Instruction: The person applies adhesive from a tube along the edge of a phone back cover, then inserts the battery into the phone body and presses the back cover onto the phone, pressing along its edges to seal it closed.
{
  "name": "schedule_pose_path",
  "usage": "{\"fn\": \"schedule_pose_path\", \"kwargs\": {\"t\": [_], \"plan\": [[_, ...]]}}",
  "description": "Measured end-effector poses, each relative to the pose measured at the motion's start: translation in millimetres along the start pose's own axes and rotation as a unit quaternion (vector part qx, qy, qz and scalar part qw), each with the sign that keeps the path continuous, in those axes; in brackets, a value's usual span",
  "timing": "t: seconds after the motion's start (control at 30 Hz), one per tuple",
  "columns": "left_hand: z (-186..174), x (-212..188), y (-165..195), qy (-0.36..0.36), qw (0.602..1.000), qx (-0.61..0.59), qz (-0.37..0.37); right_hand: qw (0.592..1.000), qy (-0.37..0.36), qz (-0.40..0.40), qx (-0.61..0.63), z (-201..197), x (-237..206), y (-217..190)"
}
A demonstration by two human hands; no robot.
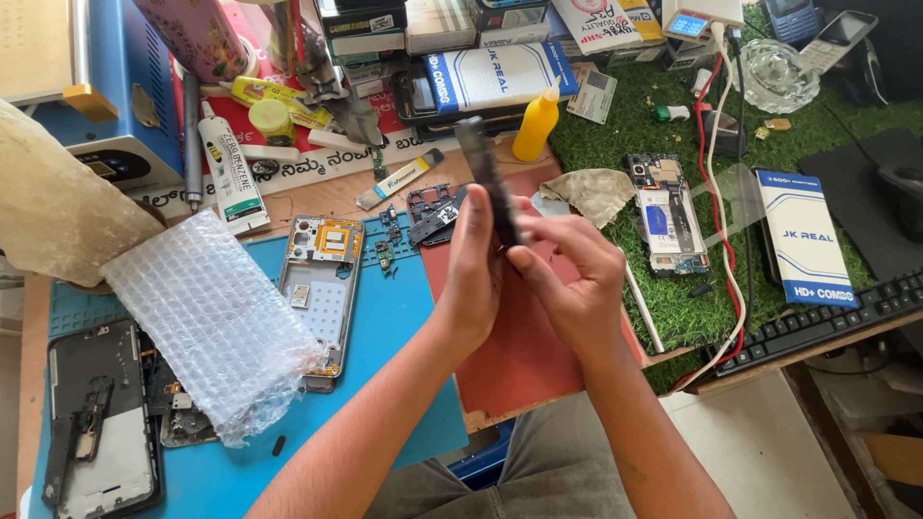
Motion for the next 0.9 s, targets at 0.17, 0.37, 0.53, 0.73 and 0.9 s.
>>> {"fn": "schedule_pose_path", "kwargs": {"t": [0.17,0.37,0.53,0.73,0.9], "plan": [[1.2,6.2,3.1,0.005,0.997,-0.070,-0.039,0.997,0.014,0.006,0.071,-5.9,-2.7,5.6],[12.9,7.9,10.0,-0.043,0.988,-0.134,-0.069,0.972,0.033,0.049,0.228,-13.5,-6.5,21.3],[12.9,6.7,8.1,-0.035,0.986,-0.145,-0.072,0.998,0.007,-0.022,0.055,-7.9,-8.3,-3.5],[-0.4,8.8,9.9,0.035,0.990,-0.135,-0.039,0.996,-0.083,-0.046,0.002,8.9,-5.9,-19.4],[-6.9,11.8,14.4,0.075,0.984,-0.163,-0.018,0.991,-0.101,-0.073,-0.047,19.0,-6.6,-22.8]]}}
Point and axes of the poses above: each hand's wrist, its own x-axis towards the middle knuckle, its own z-axis out of the palm, y = z × x, the point moved 8 cm from there along x, towards the middle knuckle, and after that the axes turned 14 degrees about z, right-handed, at the moved point
